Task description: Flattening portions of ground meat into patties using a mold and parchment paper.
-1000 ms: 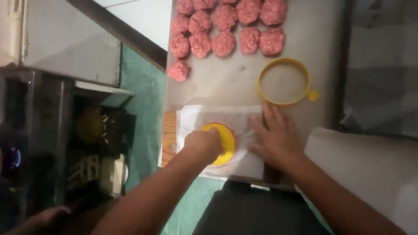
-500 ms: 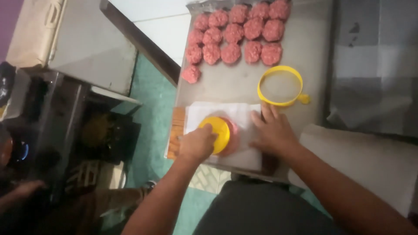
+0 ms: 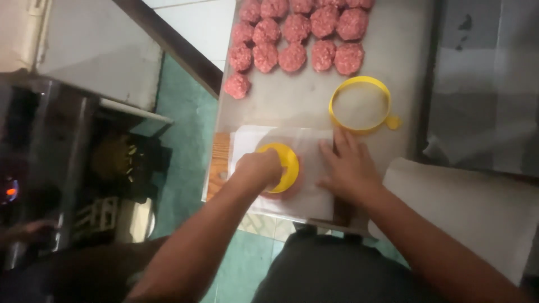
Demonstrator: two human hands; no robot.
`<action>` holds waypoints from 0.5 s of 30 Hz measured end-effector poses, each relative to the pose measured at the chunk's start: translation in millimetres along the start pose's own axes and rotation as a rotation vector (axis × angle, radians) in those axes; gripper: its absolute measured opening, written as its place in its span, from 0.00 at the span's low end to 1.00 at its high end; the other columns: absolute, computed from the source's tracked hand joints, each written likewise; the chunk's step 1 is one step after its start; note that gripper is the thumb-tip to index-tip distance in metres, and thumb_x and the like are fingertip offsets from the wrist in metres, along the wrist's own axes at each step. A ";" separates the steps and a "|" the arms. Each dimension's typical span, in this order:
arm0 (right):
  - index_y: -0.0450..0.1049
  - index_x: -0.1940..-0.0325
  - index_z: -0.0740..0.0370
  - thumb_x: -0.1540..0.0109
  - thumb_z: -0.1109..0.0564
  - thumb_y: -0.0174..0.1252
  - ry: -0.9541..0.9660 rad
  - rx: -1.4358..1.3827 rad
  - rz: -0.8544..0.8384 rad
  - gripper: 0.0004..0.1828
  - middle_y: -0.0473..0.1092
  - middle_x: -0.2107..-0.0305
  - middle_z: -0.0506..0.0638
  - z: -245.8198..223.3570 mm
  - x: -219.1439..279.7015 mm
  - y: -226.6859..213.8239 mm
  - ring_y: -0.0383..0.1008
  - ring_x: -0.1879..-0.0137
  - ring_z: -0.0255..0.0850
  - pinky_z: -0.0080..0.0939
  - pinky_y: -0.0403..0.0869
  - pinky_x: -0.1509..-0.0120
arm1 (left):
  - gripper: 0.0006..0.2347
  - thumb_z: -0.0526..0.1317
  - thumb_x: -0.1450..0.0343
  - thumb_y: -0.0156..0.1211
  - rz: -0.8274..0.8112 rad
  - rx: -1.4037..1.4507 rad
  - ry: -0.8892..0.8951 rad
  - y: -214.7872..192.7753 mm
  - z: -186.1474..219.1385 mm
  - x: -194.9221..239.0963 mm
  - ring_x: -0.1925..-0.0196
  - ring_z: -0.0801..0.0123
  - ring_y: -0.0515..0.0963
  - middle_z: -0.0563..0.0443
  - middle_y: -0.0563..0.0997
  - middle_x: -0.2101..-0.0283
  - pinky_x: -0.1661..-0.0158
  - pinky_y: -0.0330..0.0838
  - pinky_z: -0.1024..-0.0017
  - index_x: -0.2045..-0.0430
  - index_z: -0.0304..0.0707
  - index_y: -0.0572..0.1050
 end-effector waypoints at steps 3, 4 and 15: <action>0.62 0.25 0.48 0.51 0.34 0.72 0.014 -0.023 -0.001 0.53 0.48 0.25 0.69 -1.3 8.0 -5.0 0.46 0.21 0.68 0.74 0.58 0.27 | 0.21 0.46 0.28 0.59 -0.047 -0.028 0.096 -18.1 11.6 41.3 0.43 0.39 0.81 0.34 0.81 0.47 0.45 0.73 0.42 0.44 0.35 0.67; 0.60 0.25 0.48 0.50 0.33 0.71 0.027 -0.041 -0.026 0.53 0.46 0.25 0.68 -0.7 10.0 -5.6 0.45 0.20 0.67 0.74 0.58 0.27 | 0.20 0.46 0.27 0.56 -0.023 -0.015 0.096 -21.2 13.8 48.4 0.43 0.40 0.81 0.34 0.81 0.47 0.45 0.73 0.43 0.45 0.34 0.66; 0.57 0.23 0.47 0.48 0.32 0.69 0.004 0.000 -0.097 0.53 0.45 0.25 0.68 1.6 2.9 5.2 0.44 0.20 0.67 0.72 0.59 0.28 | 0.24 0.42 0.33 0.67 -0.058 0.046 -0.044 1.6 19.7 12.8 0.48 0.35 0.82 0.36 0.83 0.53 0.49 0.75 0.43 0.43 0.36 0.68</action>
Point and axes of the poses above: each hand's wrist, its own x-axis away from the middle knuckle, its own y-axis out of the palm, z = x × y, the point moved 7 cm from there along -x, towards the middle knuckle
